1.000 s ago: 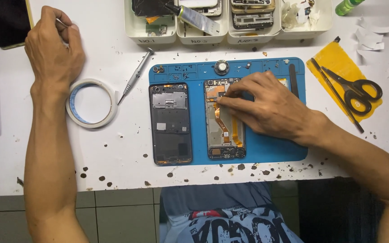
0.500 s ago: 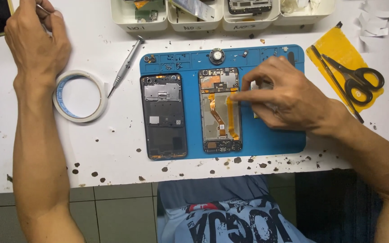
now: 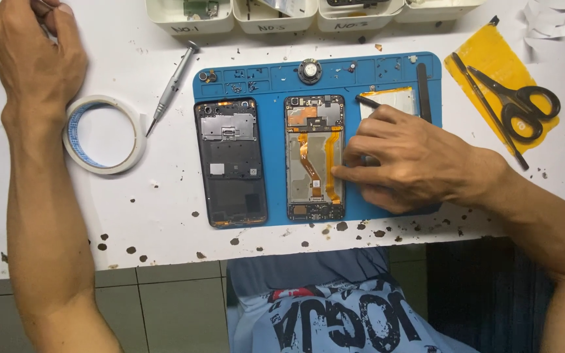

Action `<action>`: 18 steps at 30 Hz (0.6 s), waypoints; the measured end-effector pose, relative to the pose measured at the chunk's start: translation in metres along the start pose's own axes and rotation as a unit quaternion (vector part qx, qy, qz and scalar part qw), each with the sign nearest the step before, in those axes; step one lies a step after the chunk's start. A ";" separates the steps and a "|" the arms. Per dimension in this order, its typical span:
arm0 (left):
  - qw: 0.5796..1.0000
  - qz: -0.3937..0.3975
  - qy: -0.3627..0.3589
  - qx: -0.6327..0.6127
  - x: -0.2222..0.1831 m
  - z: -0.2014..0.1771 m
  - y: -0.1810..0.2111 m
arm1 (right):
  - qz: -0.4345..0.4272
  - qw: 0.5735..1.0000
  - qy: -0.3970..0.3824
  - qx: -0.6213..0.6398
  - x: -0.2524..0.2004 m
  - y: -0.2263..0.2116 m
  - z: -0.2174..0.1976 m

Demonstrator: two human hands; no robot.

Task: Securing the motherboard and connecting ribbon cables inside a mobile phone during a repair process.

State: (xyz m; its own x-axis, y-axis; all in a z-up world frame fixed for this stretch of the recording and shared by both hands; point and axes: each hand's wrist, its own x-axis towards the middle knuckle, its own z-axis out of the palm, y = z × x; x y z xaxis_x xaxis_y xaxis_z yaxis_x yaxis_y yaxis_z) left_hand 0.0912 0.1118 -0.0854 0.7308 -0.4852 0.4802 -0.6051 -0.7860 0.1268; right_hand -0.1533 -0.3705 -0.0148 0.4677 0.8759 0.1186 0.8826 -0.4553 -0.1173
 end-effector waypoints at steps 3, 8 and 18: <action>1.000 -0.001 0.001 0.018 -0.002 0.004 -0.005 | 0.006 1.000 0.003 -0.001 0.008 -0.009 -0.007; 1.000 0.000 -0.001 0.005 0.000 0.000 0.000 | -0.007 1.000 0.018 0.025 0.011 -0.021 -0.007; 1.000 0.001 0.003 -0.013 0.004 -0.003 0.006 | -0.015 1.000 0.022 0.001 0.010 -0.024 0.000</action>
State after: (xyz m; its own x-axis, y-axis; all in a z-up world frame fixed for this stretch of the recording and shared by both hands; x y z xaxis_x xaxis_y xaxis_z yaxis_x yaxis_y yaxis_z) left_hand 0.0900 0.1065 -0.0799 0.7274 -0.4842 0.4862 -0.6145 -0.7750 0.1475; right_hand -0.1702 -0.3505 -0.0107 0.4436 0.8808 0.1652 0.8957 -0.4294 -0.1158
